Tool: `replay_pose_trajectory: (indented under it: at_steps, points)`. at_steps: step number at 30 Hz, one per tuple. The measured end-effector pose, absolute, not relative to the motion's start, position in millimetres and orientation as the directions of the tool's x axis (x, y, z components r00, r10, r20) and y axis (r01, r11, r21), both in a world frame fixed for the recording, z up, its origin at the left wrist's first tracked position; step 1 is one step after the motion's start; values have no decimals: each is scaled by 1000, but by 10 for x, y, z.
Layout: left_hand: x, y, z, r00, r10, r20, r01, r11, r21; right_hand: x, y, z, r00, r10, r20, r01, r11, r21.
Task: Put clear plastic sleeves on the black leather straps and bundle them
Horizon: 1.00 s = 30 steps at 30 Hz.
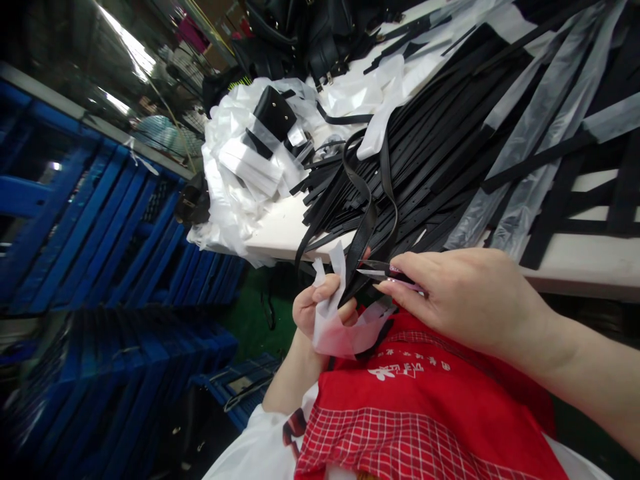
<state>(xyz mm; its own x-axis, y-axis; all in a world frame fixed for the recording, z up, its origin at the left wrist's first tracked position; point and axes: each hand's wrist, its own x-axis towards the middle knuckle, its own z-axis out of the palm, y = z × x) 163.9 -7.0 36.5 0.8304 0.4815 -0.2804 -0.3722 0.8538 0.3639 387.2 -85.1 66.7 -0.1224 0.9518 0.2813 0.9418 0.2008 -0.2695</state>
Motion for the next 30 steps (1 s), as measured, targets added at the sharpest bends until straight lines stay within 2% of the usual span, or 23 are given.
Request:
replay_pose_trajectory:
  at_steps: [30]
  points:
    - [1665,-103,373,787,470,-399,-293,854,430,3854,-852,798,-154,966,207,959,197,-204]
